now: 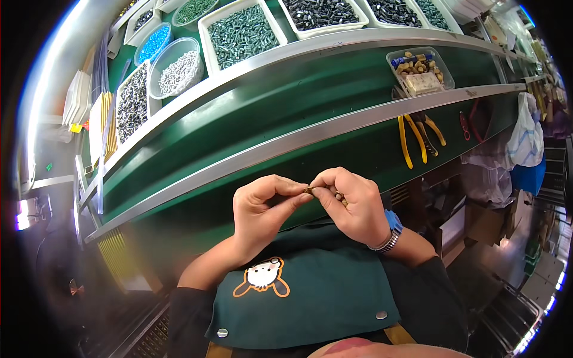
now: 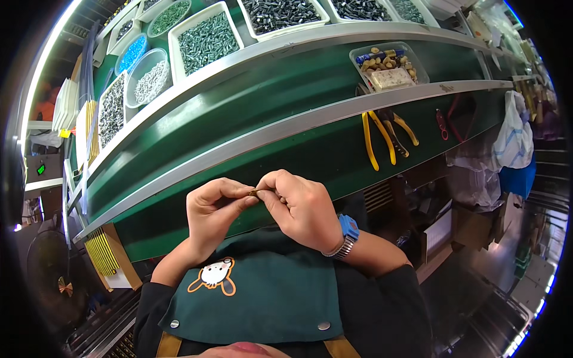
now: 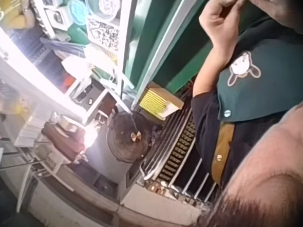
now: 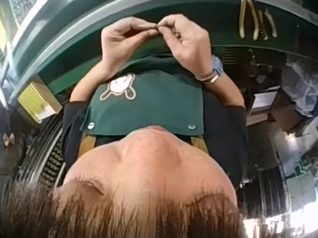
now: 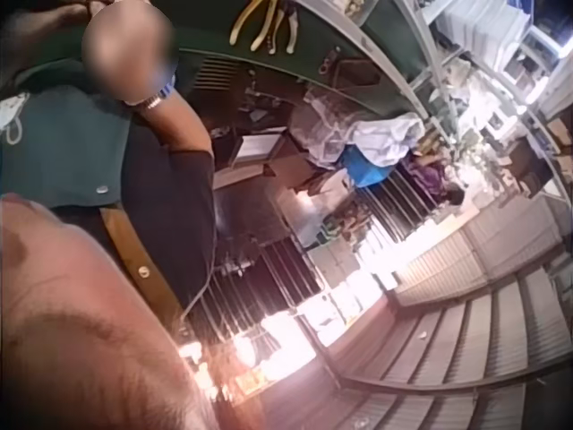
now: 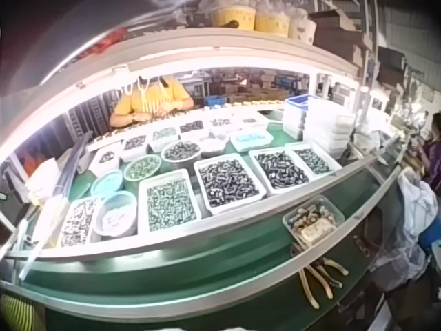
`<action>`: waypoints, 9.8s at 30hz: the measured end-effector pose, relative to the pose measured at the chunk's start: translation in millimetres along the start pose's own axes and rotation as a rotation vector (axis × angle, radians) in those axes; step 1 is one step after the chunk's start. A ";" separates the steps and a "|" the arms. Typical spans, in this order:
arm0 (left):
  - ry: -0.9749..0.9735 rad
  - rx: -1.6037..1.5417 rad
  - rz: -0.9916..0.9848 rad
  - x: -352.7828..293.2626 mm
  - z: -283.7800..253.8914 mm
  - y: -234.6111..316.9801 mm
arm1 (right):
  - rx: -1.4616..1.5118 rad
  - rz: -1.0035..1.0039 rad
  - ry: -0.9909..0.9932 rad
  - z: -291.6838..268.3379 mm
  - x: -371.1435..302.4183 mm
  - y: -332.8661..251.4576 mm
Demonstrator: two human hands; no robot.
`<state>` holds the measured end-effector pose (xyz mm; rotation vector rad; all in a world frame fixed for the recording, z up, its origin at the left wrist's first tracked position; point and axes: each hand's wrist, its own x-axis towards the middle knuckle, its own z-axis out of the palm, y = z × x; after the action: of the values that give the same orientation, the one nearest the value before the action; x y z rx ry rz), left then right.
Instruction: The person assembles small plastic components by hand at a manual assembly station, taking parts from bins and trays and fitting them together.
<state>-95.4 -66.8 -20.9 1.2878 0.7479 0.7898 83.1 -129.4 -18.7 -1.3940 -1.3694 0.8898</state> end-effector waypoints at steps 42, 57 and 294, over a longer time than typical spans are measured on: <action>0.089 -0.097 -0.247 0.6 9.8 -3.1 | 0.346 0.230 0.027 18.4 0.2 14.4; 0.073 -0.127 -0.293 -1.5 10.7 4.3 | 0.932 0.529 -0.007 15.2 -2.4 23.2; -0.048 1.232 0.531 92.1 46.2 -18.2 | 1.125 -0.308 1.644 -772.4 -339.2 355.9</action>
<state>-5.6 -15.4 -36.8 2.6800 0.8900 0.6906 885.2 -539.6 -182.1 -0.5240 0.2595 0.0074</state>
